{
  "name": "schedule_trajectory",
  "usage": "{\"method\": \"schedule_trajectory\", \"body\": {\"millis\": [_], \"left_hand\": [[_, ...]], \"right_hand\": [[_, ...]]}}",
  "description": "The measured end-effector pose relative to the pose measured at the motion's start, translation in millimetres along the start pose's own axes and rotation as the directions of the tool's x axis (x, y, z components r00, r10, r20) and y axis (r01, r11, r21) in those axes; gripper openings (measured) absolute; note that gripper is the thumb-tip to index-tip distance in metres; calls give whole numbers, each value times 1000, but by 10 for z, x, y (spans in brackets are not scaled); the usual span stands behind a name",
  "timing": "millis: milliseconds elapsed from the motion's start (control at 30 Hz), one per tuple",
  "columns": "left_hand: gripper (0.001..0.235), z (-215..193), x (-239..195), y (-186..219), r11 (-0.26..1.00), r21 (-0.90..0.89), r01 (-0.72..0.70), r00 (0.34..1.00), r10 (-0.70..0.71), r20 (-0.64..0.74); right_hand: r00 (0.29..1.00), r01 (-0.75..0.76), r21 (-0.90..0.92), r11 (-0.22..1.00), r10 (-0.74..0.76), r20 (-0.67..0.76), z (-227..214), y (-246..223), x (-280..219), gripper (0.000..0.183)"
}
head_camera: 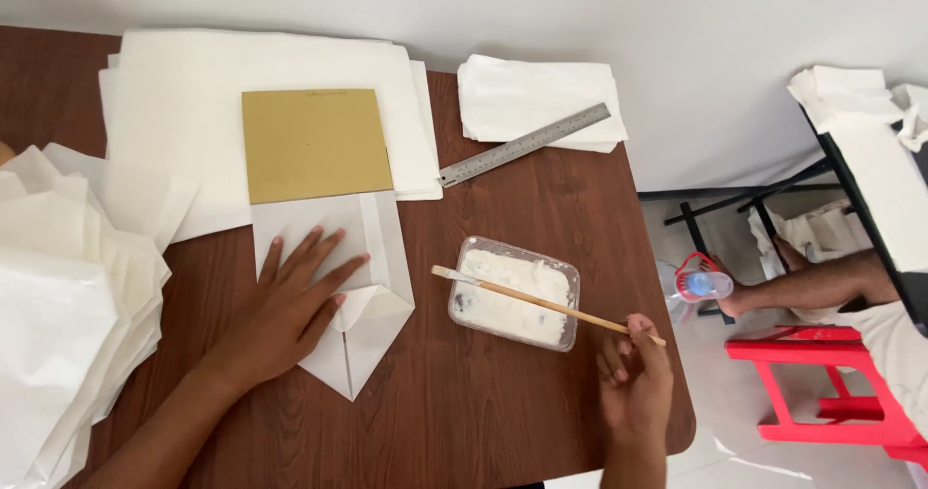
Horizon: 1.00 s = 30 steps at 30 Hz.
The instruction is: The person is finishing the assembly of a paper bag by folding the bottom and applying glue with a brush.
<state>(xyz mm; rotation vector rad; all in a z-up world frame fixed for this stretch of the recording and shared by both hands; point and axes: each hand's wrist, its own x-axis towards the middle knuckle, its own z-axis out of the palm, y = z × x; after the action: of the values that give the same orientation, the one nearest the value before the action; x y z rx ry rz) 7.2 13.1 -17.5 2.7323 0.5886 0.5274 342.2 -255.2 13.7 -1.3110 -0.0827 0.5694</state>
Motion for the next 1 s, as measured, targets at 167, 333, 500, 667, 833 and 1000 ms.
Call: {"method": "schedule_trajectory", "body": {"millis": [167, 333, 500, 667, 833, 1000], "left_hand": [[33, -14, 31, -2, 996, -82, -17, 998, 12, -60], [30, -117, -12, -75, 982, -175, -75, 995, 61, -85], [44, -120, -36, -122, 991, -56, -124, 991, 127, 45], [58, -7, -74, -128, 958, 251, -138, 990, 125, 69], [59, 8, -84, -89, 956, 273, -109, 994, 99, 48], [59, 11, -93, -86, 965, 251, -79, 995, 62, 74]], "right_hand": [[987, 37, 167, 985, -62, 145, 361, 60, -53, 25], [906, 201, -231, 952, -270, -325, 608, -251, -342, 32], [666, 595, -314, 740, -673, -323, -34, -162, -269, 52], [433, 698, -645, 310, -901, 36, -213, -63, -651, 27], [228, 574, -816, 68, -970, 79, -193, 266, -571, 45], [255, 763, -605, 227, -966, -42, -246, 316, -600, 68]]}}
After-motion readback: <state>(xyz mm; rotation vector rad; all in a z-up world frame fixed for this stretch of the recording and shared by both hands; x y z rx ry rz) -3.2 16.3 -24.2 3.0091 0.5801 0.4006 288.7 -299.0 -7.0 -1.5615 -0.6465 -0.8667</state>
